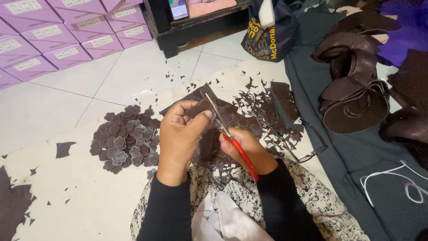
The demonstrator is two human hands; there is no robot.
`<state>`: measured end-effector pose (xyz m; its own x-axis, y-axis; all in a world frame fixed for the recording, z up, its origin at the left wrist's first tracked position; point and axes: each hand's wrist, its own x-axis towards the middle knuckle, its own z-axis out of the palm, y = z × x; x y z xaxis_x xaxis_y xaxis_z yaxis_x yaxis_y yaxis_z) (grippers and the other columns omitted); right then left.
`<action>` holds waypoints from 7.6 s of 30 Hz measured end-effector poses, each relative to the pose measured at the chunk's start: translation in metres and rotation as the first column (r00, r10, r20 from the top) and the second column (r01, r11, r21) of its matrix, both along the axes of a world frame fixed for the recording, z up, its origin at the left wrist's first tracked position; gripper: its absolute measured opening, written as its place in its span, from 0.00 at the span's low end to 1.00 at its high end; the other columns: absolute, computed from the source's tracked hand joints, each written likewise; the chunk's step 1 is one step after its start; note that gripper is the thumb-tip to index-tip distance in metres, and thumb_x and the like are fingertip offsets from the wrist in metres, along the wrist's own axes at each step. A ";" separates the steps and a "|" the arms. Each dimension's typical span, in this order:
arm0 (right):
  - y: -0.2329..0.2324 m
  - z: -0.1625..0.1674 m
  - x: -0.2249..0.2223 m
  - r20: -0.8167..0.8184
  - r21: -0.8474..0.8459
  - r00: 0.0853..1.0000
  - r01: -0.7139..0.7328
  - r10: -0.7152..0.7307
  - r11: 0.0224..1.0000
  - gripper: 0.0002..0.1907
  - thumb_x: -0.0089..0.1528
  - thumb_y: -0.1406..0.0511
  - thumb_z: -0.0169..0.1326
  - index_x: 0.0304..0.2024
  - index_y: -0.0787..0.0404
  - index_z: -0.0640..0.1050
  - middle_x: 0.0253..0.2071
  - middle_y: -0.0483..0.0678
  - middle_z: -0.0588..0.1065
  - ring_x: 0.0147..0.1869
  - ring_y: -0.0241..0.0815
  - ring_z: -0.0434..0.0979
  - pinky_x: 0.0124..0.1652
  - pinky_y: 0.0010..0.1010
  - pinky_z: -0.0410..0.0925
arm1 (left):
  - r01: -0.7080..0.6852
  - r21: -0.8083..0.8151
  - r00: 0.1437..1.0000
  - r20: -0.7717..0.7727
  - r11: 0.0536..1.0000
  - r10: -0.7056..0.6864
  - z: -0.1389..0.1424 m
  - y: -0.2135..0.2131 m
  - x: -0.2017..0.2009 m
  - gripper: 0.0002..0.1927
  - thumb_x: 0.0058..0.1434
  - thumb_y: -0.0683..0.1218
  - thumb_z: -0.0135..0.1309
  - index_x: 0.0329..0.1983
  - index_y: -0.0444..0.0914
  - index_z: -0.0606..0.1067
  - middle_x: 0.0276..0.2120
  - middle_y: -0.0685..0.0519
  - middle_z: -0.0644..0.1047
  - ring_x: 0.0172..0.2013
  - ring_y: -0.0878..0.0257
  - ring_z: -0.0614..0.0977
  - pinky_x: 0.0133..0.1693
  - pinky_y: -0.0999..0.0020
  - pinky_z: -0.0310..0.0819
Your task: The person sits on the floor and uses red-handled scissors to cut flower-shaped pieces from a dark brown sheet. They repeatedly cut along the outlines and place the finished shapes into a growing pile on the floor.
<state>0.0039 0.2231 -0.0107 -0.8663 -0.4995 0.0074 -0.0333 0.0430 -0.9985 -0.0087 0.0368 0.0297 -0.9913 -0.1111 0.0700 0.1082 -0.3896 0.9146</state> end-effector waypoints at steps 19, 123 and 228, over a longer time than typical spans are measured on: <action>-0.029 -0.013 0.010 0.043 -0.102 0.970 0.242 -0.239 0.965 0.22 0.68 0.48 0.50 0.33 0.58 0.70 0.23 0.35 0.63 0.25 0.26 0.61 0.25 0.21 0.57 | -0.033 0.279 0.999 0.027 0.960 0.026 -0.015 0.018 0.000 0.06 0.63 0.34 0.59 0.36 0.35 0.74 0.34 0.51 0.81 0.31 0.70 0.79 0.34 0.76 0.72; -0.004 0.003 0.001 0.046 0.040 0.998 -0.047 0.045 0.998 0.25 0.64 0.44 0.53 0.32 0.57 0.69 0.25 0.34 0.59 0.28 0.26 0.56 0.26 0.23 0.52 | 0.007 -0.061 1.000 0.023 0.998 -0.005 0.001 -0.010 0.006 0.07 0.63 0.38 0.58 0.43 0.32 0.74 0.33 0.53 0.80 0.29 0.72 0.79 0.33 0.78 0.74; -0.018 0.003 0.003 0.093 0.083 0.995 -0.035 0.027 0.996 0.26 0.65 0.42 0.48 0.34 0.57 0.69 0.26 0.36 0.62 0.27 0.27 0.61 0.26 0.22 0.59 | -0.039 0.004 0.996 -0.076 0.999 0.039 -0.010 -0.007 0.000 0.29 0.64 0.34 0.53 0.68 0.30 0.61 0.41 0.50 0.80 0.39 0.70 0.82 0.41 0.77 0.79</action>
